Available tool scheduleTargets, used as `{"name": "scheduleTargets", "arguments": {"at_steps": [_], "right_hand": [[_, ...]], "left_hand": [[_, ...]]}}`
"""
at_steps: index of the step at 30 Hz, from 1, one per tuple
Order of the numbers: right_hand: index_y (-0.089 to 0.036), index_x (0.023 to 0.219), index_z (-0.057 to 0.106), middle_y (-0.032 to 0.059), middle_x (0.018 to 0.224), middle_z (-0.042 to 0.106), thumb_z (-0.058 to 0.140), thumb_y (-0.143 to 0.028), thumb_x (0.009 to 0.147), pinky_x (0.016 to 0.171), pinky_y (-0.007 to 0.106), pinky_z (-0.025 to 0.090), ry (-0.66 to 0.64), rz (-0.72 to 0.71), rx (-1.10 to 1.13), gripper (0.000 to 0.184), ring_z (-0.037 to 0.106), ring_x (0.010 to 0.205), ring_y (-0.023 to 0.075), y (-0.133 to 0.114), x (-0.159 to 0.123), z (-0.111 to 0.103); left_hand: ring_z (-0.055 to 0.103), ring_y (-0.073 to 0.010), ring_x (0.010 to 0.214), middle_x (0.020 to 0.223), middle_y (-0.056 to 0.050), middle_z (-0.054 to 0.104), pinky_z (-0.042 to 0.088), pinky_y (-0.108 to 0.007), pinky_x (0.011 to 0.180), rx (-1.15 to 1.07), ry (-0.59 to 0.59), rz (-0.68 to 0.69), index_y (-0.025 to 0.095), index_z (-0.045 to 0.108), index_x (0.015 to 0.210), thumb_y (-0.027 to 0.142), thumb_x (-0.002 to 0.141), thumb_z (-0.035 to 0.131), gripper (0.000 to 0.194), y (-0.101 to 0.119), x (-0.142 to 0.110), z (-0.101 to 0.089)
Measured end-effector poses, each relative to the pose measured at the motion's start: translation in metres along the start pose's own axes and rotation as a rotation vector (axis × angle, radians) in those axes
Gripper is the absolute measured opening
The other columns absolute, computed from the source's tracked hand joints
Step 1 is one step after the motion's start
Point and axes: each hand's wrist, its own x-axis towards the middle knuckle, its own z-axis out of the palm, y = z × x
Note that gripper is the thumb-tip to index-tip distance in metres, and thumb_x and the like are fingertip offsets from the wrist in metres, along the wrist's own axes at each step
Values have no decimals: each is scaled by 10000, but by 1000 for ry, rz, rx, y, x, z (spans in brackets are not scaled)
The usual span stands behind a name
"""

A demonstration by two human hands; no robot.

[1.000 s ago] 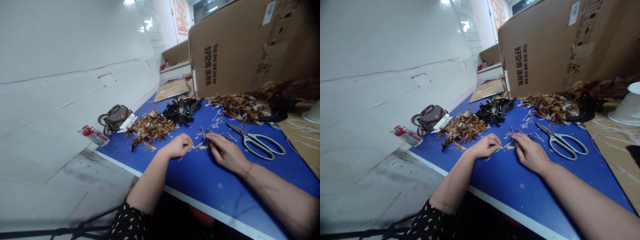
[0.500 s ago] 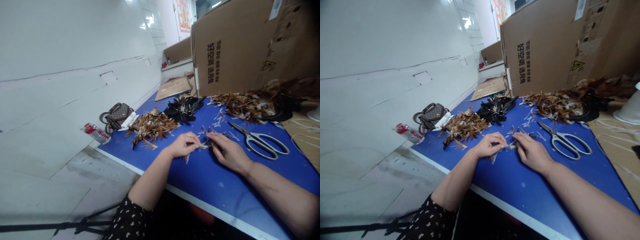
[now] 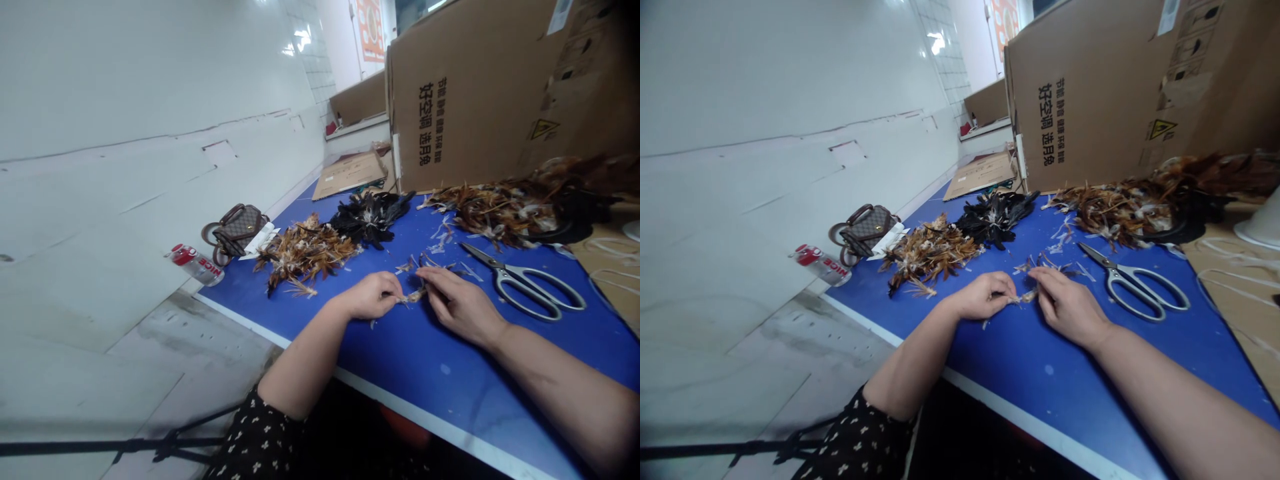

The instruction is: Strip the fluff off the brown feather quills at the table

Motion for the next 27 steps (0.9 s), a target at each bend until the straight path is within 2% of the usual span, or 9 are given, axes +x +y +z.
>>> {"name": "scheduleTargets", "arguments": {"at_steps": [4, 6, 9, 15, 18, 21, 23, 27], "right_hand": [[-292, 1523, 704, 104, 1436, 821, 615, -156, 1052, 1123, 446, 689, -1, -13, 18, 499, 824, 1292, 278, -2, 0, -1], [-293, 1525, 700, 104, 1442, 819, 618, -161, 1057, 1111, 441, 694, -15, -25, 31, 493, 828, 1280, 273, -4, 1, -2], [-285, 1504, 702, 108, 1438, 818, 604, -167, 1073, 1112, 438, 693, -14, -39, 34, 457, 827, 1283, 264, -5, 2, -2], [-281, 1457, 728, 102, 1397, 838, 599, -140, 1054, 1078, 430, 711, -2, -47, 17, 446, 845, 1242, 263, -3, 3, -2], [-270, 1425, 747, 102, 1374, 849, 600, -135, 1048, 1059, 431, 720, -3, -55, 12, 427, 853, 1222, 261, -1, 3, -2], [-273, 1399, 775, 99, 1361, 856, 618, -139, 1027, 1062, 453, 721, -20, -41, 22, 425, 855, 1217, 271, 1, 2, -1], [-275, 1380, 792, 96, 1347, 861, 626, -144, 1016, 1066, 463, 719, -28, -35, 29, 420, 856, 1215, 277, 3, 1, 0], [-276, 1357, 797, 94, 1321, 867, 616, -155, 1029, 1061, 455, 720, -26, -43, 26, 393, 860, 1201, 270, 5, 1, 1]], "left_hand": [[774, -212, 1020, 1075, -134, 821, 604, -368, 1005, -138, 190, 32, 166, 837, 932, 307, 1056, 728, 217, 2, 1, -3], [775, -212, 1013, 1084, -139, 823, 604, -378, 998, -179, 248, 52, 166, 833, 936, 378, 1059, 755, 258, 3, 1, -5], [769, -219, 1040, 1085, -142, 827, 598, -389, 1016, -166, 165, 49, 168, 842, 945, 368, 1062, 753, 247, 4, -2, -10], [742, -271, 1167, 1208, -162, 829, 575, -421, 1098, 111, -96, -69, 171, 861, 964, 203, 1013, 729, 145, 17, -16, -24], [742, -272, 1115, 1088, -137, 818, 584, -389, 1072, 227, -188, -102, 178, 841, 915, 132, 970, 698, 160, 30, -22, -20], [728, -273, 987, 934, -127, 756, 599, -380, 1018, 348, -135, -199, 186, 774, 807, 136, 943, 698, 164, 40, -27, -5], [717, -283, 952, 919, -137, 732, 608, -396, 999, 408, -87, -247, 183, 753, 807, 140, 939, 688, 154, 43, -29, 6], [724, -285, 979, 977, -152, 750, 618, -414, 1010, 380, -56, -213, 168, 752, 855, 101, 953, 614, 182, 41, -32, 17]]}}
